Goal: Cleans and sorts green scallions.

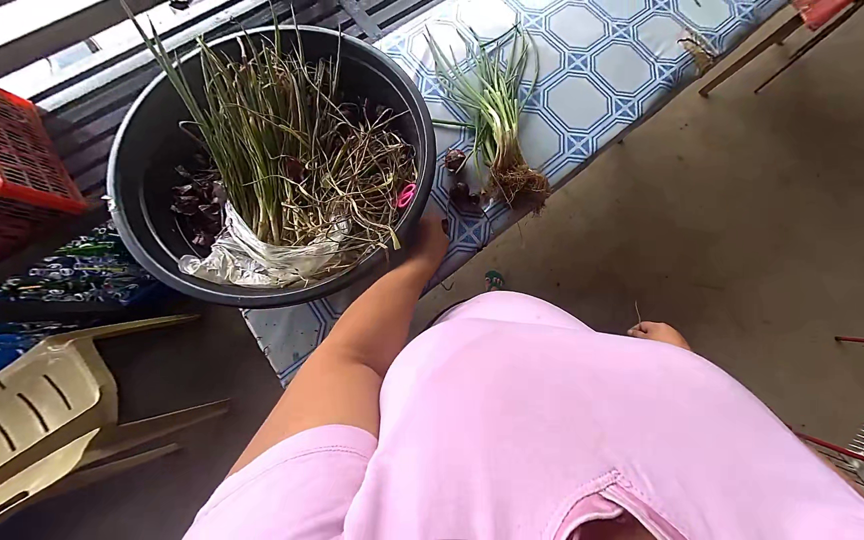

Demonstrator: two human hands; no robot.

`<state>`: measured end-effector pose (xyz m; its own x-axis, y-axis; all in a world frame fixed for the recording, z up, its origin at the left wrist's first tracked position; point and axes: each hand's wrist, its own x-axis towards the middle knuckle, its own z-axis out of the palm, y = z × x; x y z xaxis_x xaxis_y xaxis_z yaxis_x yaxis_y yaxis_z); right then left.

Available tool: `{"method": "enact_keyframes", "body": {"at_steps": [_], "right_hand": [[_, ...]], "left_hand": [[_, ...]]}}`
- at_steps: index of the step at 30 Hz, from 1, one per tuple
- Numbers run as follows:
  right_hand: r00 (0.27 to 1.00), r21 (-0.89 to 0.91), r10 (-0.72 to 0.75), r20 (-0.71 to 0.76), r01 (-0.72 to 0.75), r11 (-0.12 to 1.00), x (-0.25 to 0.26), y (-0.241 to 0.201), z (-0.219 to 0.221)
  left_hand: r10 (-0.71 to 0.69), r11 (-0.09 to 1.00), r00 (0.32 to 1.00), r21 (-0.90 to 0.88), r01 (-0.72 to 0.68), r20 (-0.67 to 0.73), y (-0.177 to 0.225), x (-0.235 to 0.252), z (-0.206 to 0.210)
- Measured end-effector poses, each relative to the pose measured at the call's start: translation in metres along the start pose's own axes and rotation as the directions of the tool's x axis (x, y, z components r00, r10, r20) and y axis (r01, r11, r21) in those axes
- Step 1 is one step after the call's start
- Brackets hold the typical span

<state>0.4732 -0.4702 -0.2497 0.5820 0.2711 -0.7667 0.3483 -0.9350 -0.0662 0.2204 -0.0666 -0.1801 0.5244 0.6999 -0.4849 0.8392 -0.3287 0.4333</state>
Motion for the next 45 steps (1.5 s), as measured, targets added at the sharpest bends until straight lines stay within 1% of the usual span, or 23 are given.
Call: {"method": "enact_keyframes", "body": {"at_steps": [3,6,8,10,12,15,16,18,19,21,22,24,26,27,28,29,31,33,36,38,40,42,45], "right_hand": [[0.990,0.023,-0.064,-0.126,0.067,0.997,-0.017,-0.046,-0.030],[0.909,0.254,-0.181,-0.377,0.289,0.923,-0.044,-0.107,-0.066],[0.797,0.396,-0.274,-0.538,0.525,0.753,-0.064,-0.156,-0.091],[0.653,0.442,-0.391,-0.649,0.741,0.505,-0.087,-0.206,-0.112],[0.485,0.436,-0.486,-0.727,0.873,0.218,-0.117,-0.262,-0.128],[0.258,0.392,-0.565,-0.784,0.911,-0.129,-0.157,-0.342,-0.137],[0.203,0.379,-0.581,-0.788,0.904,-0.197,-0.167,-0.368,-0.136],[0.150,0.376,-0.625,-0.766,0.893,-0.246,-0.177,-0.416,-0.129],[0.160,0.395,-0.650,-0.743,0.889,-0.233,-0.179,-0.437,-0.124],[0.226,0.450,-0.703,-0.674,0.881,-0.148,-0.173,-0.472,-0.113],[0.282,0.476,-0.728,-0.625,0.877,-0.069,-0.166,-0.485,-0.109],[0.412,0.490,-0.792,-0.450,0.856,0.166,-0.149,-0.503,-0.107],[0.503,0.371,-0.819,-0.274,0.841,0.393,-0.130,-0.514,-0.111],[0.523,0.226,-0.824,-0.218,0.849,0.478,-0.124,-0.516,-0.112],[0.512,0.028,-0.844,-0.159,0.857,0.515,-0.119,-0.517,-0.113],[0.488,-0.164,-0.869,-0.082,0.853,0.495,-0.115,-0.518,-0.112],[0.458,-0.443,-0.879,0.136,0.821,0.359,-0.109,-0.520,-0.100],[0.500,-0.591,-0.806,0.315,0.768,0.246,-0.113,-0.525,-0.086],[0.622,-0.704,-0.697,0.357,0.670,0.236,-0.124,-0.530,-0.069],[0.645,-0.723,-0.681,0.347,0.646,0.244,-0.121,-0.535,-0.063],[0.648,-0.733,-0.681,0.341,0.637,0.239,-0.116,-0.540,-0.060],[0.658,-0.755,-0.667,0.351,0.620,0.215,-0.114,-0.545,-0.056],[0.687,-0.757,-0.630,0.361,0.611,0.232,-0.129,-0.547,-0.043]], "left_hand": [[0.177,0.963,0.984,-0.199,-0.179,-0.028,0.006,-0.028,-0.015],[0.363,0.850,0.895,-0.302,-0.432,-0.257,0.019,-0.072,-0.057],[0.376,0.775,0.805,-0.320,-0.545,-0.459,0.015,-0.093,-0.094],[0.301,0.746,0.711,-0.308,-0.590,-0.636,-0.002,-0.106,-0.133],[0.185,0.753,0.617,-0.293,-0.589,-0.765,-0.027,-0.113,-0.168],[0.042,0.779,0.476,-0.270,-0.566,-0.878,-0.065,-0.112,-0.204],[0.005,0.788,0.459,-0.280,-0.549,-0.888,-0.074,-0.111,-0.212],[-0.052,0.785,0.464,-0.324,-0.528,-0.884,-0.089,-0.105,-0.220],[-0.075,0.787,0.490,-0.353,-0.505,-0.869,-0.093,-0.101,-0.219],[-0.107,0.795,0.586,-0.423,-0.435,-0.803,-0.099,-0.087,-0.213],[-0.114,0.789,0.643,-0.462,-0.404,-0.757,-0.102,-0.079,-0.207],[-0.114,0.737,0.758,-0.566,-0.369,-0.642,-0.107,-0.061,-0.195],[-0.104,0.725,0.855,-0.627,-0.285,-0.509,-0.113,-0.052,-0.188],[-0.118,0.738,0.873,-0.630,-0.242,-0.473,-0.116,-0.052,-0.185],[-0.130,0.763,0.883,-0.614,-0.201,-0.451,-0.119,-0.056,-0.182],[-0.141,0.803,0.891,-0.577,-0.152,-0.431,-0.123,-0.061,-0.181],[-0.178,0.894,0.916,-0.447,-0.001,-0.359,-0.132,-0.077,-0.180],[-0.217,0.960,0.939,-0.234,0.156,-0.265,-0.142,-0.091,-0.180],[-0.287,0.946,0.957,0.146,0.288,-0.027,-0.157,-0.102,-0.169],[-0.327,0.913,0.938,0.295,0.281,0.117,-0.158,-0.105,-0.161],[-0.321,0.912,0.930,0.324,0.253,0.180,-0.156,-0.102,-0.162],[-0.280,0.944,0.947,0.224,0.241,0.159,-0.160,-0.096,-0.169],[-0.227,0.973,0.969,0.009,0.229,-0.093,-0.189,-0.084,-0.176]]}}
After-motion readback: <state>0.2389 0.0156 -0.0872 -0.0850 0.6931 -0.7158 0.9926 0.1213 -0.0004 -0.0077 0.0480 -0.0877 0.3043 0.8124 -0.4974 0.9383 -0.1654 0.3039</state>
